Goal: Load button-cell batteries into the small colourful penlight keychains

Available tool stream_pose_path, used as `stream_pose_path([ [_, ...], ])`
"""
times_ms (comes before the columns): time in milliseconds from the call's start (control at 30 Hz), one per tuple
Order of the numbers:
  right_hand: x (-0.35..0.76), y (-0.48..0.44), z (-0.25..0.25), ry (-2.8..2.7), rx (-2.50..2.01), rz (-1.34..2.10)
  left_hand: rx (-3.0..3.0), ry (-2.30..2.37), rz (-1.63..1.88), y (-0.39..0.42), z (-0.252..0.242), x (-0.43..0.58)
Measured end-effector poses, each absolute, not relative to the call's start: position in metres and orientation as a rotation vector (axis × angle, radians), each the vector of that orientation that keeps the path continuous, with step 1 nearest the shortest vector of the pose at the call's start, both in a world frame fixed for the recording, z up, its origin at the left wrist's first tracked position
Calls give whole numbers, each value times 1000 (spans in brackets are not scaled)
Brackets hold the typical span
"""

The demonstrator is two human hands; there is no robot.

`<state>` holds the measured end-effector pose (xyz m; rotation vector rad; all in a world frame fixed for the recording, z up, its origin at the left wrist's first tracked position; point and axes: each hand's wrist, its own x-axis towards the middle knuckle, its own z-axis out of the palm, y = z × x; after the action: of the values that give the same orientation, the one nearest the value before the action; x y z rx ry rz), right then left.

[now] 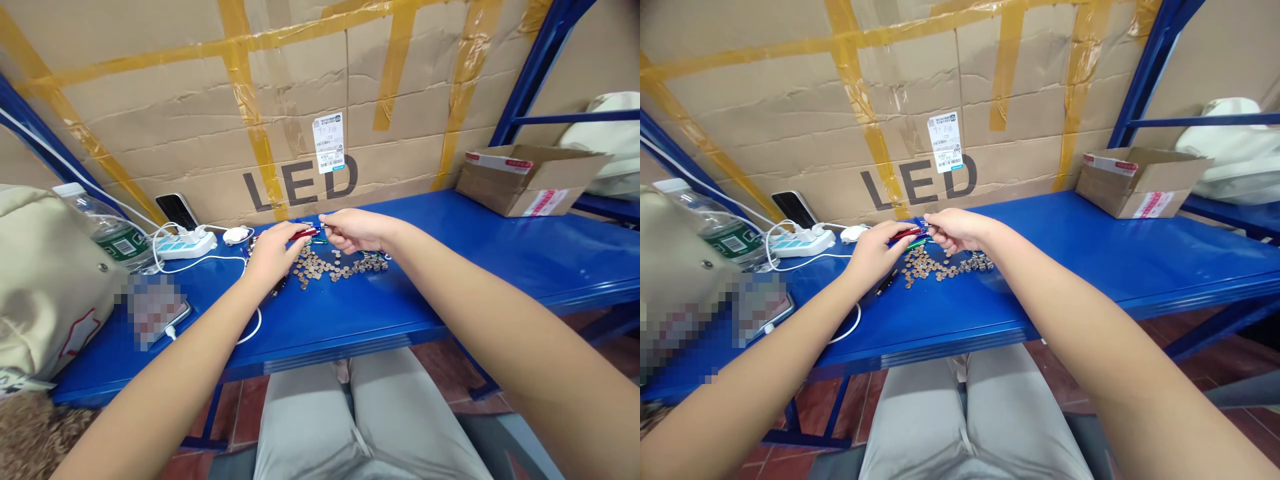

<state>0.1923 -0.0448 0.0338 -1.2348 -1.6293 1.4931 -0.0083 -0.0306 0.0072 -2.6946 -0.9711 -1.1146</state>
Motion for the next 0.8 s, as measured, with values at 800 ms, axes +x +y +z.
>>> stream_pose_path([
  [800, 266, 6, 6, -2041, -2194, -185, -2822, -1264, -919, -28, 7, -16],
])
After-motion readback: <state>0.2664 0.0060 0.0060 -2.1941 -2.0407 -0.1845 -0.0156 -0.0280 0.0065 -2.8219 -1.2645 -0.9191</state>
